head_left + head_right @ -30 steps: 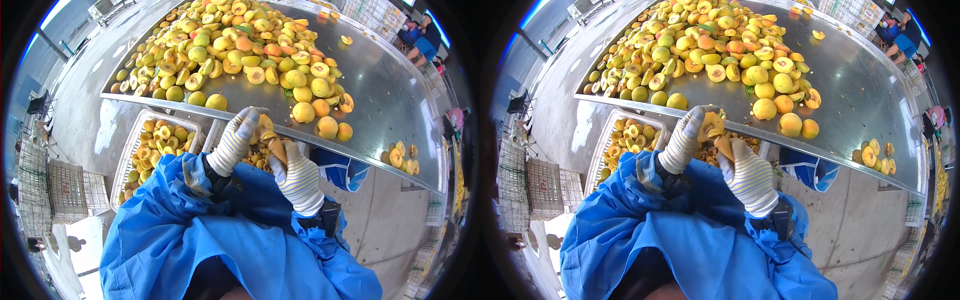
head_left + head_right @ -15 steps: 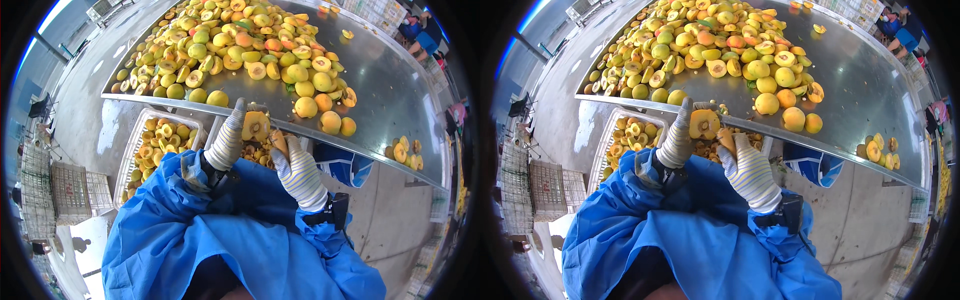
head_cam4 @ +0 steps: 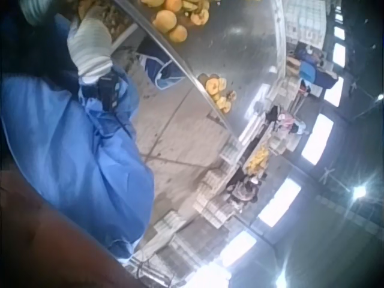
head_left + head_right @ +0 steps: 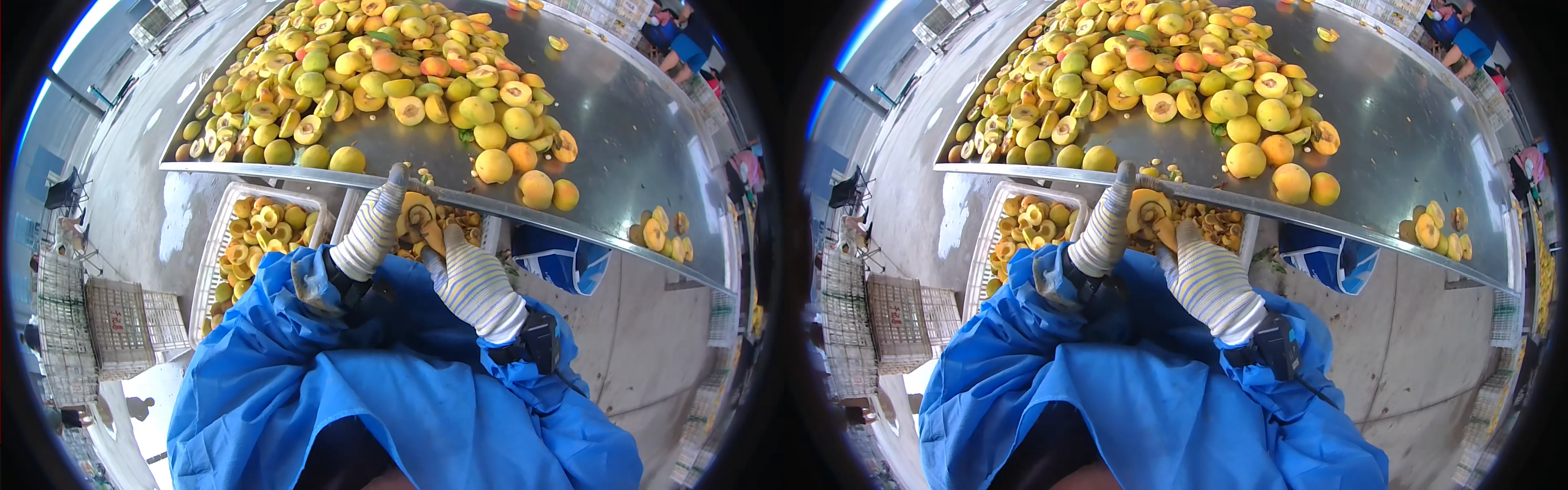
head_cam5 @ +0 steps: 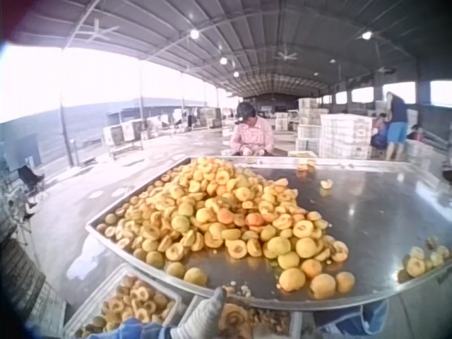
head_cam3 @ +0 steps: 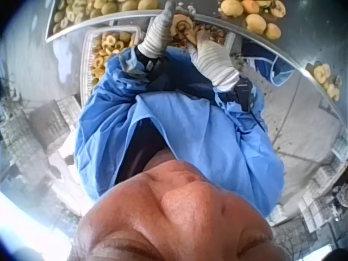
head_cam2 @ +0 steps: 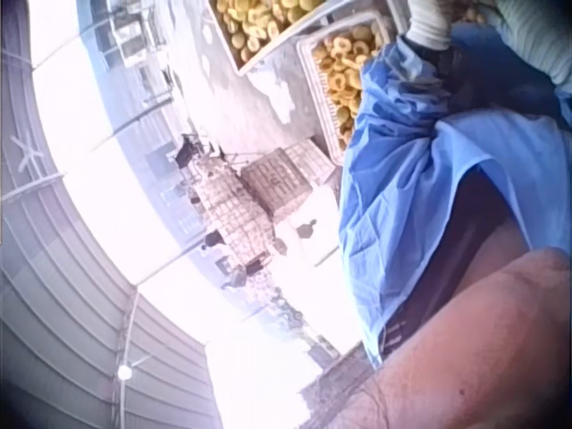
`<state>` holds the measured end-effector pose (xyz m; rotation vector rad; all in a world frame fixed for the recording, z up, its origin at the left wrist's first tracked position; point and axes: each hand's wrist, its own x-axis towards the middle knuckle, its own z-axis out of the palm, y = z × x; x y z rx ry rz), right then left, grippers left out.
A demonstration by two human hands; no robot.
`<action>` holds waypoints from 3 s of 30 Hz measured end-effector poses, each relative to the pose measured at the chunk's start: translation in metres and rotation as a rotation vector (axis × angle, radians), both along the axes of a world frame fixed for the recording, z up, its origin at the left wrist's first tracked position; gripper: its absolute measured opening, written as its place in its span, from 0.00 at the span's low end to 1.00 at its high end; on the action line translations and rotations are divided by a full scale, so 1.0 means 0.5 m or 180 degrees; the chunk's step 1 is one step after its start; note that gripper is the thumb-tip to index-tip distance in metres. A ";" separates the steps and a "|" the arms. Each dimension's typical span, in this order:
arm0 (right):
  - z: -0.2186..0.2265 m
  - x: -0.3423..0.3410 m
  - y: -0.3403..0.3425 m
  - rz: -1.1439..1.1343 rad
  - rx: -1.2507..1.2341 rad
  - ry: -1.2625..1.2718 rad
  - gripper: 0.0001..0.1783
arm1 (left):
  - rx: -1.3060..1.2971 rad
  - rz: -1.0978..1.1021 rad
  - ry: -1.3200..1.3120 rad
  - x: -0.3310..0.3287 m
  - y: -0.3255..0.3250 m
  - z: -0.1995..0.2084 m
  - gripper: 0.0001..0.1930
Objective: Using a small handheld tool to remove pits from halved apricots on a processing table.
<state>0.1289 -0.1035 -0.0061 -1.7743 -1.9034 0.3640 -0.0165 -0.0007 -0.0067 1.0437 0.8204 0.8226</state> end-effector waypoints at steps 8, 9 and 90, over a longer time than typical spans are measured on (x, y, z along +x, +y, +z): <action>-0.040 0.008 0.002 0.0518 -0.0102 0.1762 0.19 | 0.0233 -0.0493 0.0557 -0.009 0.003 0.020 0.47; -0.028 0.005 0.004 0.0301 -0.0725 0.2331 0.19 | 0.0171 -0.0075 0.0091 0.004 0.001 0.008 0.45; -0.012 0.026 -0.013 0.0417 0.0584 0.1740 0.22 | -0.0413 -0.0241 -0.1408 -0.070 0.101 0.013 0.25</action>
